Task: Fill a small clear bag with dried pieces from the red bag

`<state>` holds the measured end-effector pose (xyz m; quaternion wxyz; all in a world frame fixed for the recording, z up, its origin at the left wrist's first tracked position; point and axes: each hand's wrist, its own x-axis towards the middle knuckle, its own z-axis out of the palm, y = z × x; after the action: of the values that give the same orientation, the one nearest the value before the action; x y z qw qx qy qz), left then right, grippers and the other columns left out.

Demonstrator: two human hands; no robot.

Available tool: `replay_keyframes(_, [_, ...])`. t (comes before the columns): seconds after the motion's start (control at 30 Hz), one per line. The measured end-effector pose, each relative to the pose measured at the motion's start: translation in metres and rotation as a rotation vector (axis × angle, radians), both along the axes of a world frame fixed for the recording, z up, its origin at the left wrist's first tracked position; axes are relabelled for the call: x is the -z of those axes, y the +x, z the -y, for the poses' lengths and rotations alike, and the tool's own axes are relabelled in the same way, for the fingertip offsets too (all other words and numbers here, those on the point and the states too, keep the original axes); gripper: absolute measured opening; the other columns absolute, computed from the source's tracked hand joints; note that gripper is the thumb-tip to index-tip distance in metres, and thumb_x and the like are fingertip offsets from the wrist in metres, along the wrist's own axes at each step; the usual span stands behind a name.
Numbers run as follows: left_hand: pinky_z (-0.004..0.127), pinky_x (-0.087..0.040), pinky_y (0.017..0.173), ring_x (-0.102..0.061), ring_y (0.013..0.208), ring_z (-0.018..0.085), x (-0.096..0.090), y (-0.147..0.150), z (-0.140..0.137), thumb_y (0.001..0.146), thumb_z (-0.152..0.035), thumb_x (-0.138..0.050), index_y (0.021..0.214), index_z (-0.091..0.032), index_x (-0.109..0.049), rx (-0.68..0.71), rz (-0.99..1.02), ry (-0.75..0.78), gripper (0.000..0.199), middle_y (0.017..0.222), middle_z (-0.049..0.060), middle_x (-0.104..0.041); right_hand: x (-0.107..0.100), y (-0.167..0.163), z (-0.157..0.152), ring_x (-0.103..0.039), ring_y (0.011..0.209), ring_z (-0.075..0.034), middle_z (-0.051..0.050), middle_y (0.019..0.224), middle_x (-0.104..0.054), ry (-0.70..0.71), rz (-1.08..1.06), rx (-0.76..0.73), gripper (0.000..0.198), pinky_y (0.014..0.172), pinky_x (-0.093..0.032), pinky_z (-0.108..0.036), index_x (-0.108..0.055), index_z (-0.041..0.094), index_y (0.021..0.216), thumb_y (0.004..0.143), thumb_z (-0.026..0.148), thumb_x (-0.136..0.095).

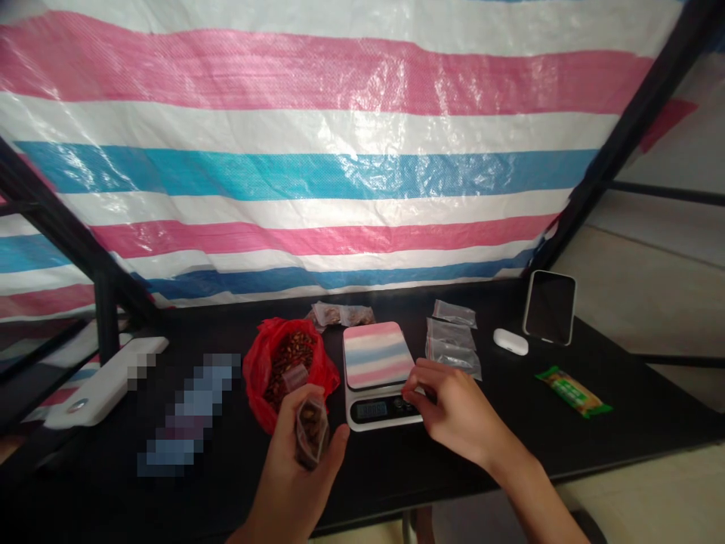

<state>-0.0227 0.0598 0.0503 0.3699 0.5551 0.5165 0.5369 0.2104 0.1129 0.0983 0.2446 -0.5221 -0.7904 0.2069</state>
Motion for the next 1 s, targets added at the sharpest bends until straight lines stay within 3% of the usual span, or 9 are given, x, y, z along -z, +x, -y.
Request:
replay_keyframes(0.13, [0.025, -0.054, 0.079, -0.064, 0.086, 0.015, 0.002, 0.002, -0.006, 0.092, -0.037, -0.065, 0.122, -0.024, -0.051, 0.037, 0.075, -0.032, 0.035, 0.100, 0.004, -0.063, -0.003, -0.006, 0.000, -0.062, 0.073, -0.017, 0.000, 0.078, -0.066, 0.074, -0.093, -0.023, 0.021, 0.068, -0.041, -0.029, -0.063, 0.023, 0.078, 0.097, 0.028, -0.057])
replay_keyframes(0.4, [0.026, -0.051, 0.083, -0.063, 0.094, 0.017, -0.002, 0.012, -0.025, 0.088, -0.042, -0.070, 0.115, -0.024, -0.057, 0.004, 0.161, -0.081, 0.035, 0.103, 0.003, -0.065, 0.001, -0.006, -0.005, -0.063, 0.074, -0.017, -0.001, 0.081, -0.067, 0.116, -0.056, -0.006, 0.021, 0.069, -0.041, -0.030, -0.067, 0.023, 0.084, 0.100, 0.029, -0.055])
replay_keyframes(0.6, [0.030, -0.049, 0.094, -0.063, 0.105, 0.019, -0.004, 0.008, -0.024, 0.091, -0.048, -0.066, 0.128, -0.024, -0.055, 0.077, 0.163, -0.093, 0.045, 0.115, 0.006, -0.066, 0.000, -0.010, -0.004, -0.062, 0.070, -0.016, -0.001, 0.082, -0.069, 0.124, -0.117, -0.032, 0.020, 0.065, -0.042, -0.028, -0.070, 0.023, 0.089, 0.100, 0.031, -0.056])
replay_keyframes(0.8, [0.030, -0.051, 0.093, -0.064, 0.103, 0.018, -0.005, 0.009, -0.027, 0.096, -0.048, -0.060, 0.133, -0.025, -0.051, 0.050, 0.147, -0.086, 0.044, 0.113, 0.005, -0.066, 0.005, -0.013, -0.007, -0.065, 0.074, -0.017, -0.004, 0.086, -0.071, 0.127, -0.162, -0.039, 0.021, 0.066, -0.046, -0.028, -0.071, 0.022, 0.092, 0.101, 0.032, -0.054])
replay_keyframes(1.0, [0.028, -0.053, 0.087, -0.065, 0.094, 0.016, -0.004, 0.007, -0.035, 0.096, -0.048, -0.060, 0.120, -0.024, -0.055, -0.015, 0.139, -0.056, 0.034, 0.101, 0.003, -0.065, 0.006, -0.002, -0.017, -0.064, 0.075, -0.019, -0.004, 0.082, -0.068, 0.125, -0.141, -0.022, 0.028, 0.069, -0.045, -0.031, -0.069, 0.021, 0.084, 0.102, 0.033, -0.051])
